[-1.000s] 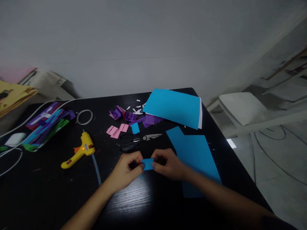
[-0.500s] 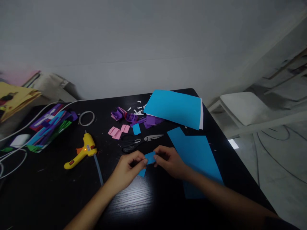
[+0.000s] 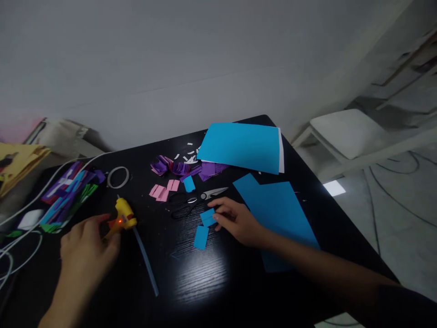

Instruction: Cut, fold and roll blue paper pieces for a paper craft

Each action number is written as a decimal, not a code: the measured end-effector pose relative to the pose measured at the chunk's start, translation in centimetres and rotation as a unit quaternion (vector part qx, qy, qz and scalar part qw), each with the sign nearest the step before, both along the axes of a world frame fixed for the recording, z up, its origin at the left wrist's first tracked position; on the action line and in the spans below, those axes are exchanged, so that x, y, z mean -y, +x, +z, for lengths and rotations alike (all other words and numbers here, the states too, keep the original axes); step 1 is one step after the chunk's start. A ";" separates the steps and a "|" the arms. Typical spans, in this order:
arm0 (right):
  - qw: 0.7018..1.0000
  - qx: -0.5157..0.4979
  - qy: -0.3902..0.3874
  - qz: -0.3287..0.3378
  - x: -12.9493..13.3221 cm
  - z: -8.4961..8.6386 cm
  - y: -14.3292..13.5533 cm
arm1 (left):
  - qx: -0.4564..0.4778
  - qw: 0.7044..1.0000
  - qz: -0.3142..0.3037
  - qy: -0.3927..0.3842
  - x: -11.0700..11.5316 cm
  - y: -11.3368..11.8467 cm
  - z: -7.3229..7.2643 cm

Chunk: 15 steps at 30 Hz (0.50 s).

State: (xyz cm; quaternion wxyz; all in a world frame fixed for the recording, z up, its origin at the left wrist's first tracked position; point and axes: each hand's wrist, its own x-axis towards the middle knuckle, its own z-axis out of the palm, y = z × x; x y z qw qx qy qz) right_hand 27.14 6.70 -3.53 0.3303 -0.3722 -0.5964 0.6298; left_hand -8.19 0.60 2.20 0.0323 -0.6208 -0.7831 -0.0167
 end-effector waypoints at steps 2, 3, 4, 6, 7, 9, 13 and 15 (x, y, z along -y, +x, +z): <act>1.000 -0.009 -0.006 0.003 0.0 -0.1 -0.1 | -0.022 0.999 0.033 -0.020 0.6 -0.8 -1.0; 1.000 -0.017 -0.017 0.004 0.0 -0.1 -0.2 | -0.020 0.998 0.042 -0.032 0.8 -0.9 -1.4; 0.999 -0.026 -0.031 0.006 0.0 0.0 -0.2 | -0.019 0.998 0.052 -0.042 0.9 -0.8 -1.7; 0.997 -0.045 -0.058 0.011 0.0 0.1 -0.3 | -0.012 0.996 0.079 -0.049 1.0 -0.4 -1.9; 0.997 -0.052 -0.064 0.012 0.0 0.1 -0.3 | -0.005 0.994 0.091 -0.054 0.9 -0.2 -1.9; 0.996 -0.063 -0.065 0.009 0.0 0.2 -0.3 | 0.016 0.992 0.109 -0.067 0.6 0.1 -1.6; 0.995 -0.074 -0.069 0.008 -0.1 0.0 -0.3 | 0.051 0.988 0.112 -0.098 -0.2 0.1 -0.7; 0.994 -0.080 -0.074 0.009 -0.2 -0.1 -0.4 | 0.069 0.986 0.108 -0.103 -0.2 -0.1 -0.4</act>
